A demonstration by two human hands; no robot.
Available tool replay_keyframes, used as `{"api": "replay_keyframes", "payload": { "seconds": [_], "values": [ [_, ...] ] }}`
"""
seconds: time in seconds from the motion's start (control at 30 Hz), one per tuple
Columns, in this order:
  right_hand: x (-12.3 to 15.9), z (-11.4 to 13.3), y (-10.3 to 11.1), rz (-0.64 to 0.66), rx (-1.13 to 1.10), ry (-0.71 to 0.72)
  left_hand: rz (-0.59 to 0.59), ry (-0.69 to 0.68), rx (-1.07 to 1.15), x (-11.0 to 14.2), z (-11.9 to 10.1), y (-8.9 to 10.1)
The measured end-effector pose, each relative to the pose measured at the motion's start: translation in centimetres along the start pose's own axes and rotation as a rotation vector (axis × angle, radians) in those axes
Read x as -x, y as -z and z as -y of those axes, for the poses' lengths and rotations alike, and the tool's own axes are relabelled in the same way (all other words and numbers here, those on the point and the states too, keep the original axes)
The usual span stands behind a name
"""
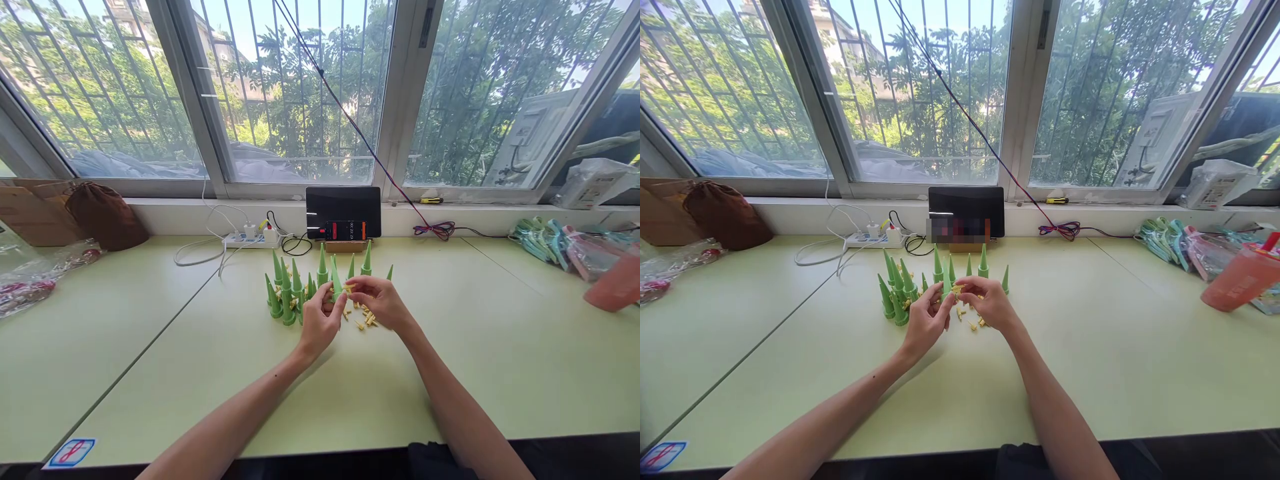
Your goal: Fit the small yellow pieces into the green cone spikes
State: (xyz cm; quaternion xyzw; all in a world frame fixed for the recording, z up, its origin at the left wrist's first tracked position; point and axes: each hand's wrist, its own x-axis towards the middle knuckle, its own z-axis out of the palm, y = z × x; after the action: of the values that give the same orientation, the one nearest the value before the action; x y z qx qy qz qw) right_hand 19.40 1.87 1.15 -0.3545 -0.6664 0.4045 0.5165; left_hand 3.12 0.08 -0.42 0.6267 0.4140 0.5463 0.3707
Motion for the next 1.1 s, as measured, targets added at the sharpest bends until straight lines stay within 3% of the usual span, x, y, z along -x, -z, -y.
{"api": "replay_keyframes", "payload": {
  "seconds": [0.7,1.1],
  "values": [
    [-0.02,0.12,0.00,-0.019,0.082,-0.006,-0.009,0.012,-0.016,0.08,0.00,0.00],
    [0.12,-0.14,0.08,-0.021,0.237,0.094,-0.014,0.024,-0.010,0.09,-0.27,0.08]
  ]
}}
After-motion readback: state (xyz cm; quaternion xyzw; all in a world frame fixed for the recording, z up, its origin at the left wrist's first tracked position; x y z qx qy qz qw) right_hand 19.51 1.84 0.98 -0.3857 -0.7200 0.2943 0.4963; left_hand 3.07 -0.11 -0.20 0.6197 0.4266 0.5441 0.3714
